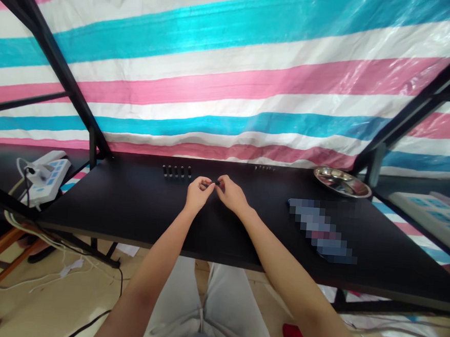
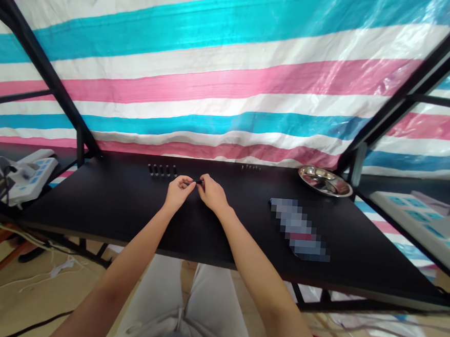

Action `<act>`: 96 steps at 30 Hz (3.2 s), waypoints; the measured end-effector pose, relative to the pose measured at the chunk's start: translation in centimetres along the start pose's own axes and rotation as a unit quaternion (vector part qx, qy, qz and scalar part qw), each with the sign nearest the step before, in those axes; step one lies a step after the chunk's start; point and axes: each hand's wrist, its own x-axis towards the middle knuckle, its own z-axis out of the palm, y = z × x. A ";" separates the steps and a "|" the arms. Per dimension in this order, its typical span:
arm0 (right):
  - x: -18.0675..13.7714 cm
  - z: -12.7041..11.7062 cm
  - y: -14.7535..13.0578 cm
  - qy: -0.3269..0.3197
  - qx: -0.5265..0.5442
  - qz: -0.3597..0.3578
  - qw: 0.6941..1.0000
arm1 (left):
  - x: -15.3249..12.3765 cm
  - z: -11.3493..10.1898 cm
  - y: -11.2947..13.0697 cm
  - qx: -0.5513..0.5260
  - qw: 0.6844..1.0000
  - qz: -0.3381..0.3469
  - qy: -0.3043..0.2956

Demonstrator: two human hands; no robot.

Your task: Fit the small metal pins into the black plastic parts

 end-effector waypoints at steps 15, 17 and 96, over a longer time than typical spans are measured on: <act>6.6 6.1 -1.0 -0.057 0.055 0.046 0.996 | 1.7 -2.2 0.4 -0.337 0.884 -0.201 0.255; 7.2 6.9 -0.9 -0.060 0.037 0.043 0.997 | 1.7 -2.3 0.6 -0.354 0.872 -0.216 0.260; -4.3 -4.9 2.5 0.088 -0.186 0.235 0.950 | -1.1 0.3 -1.4 0.471 0.857 0.065 -0.199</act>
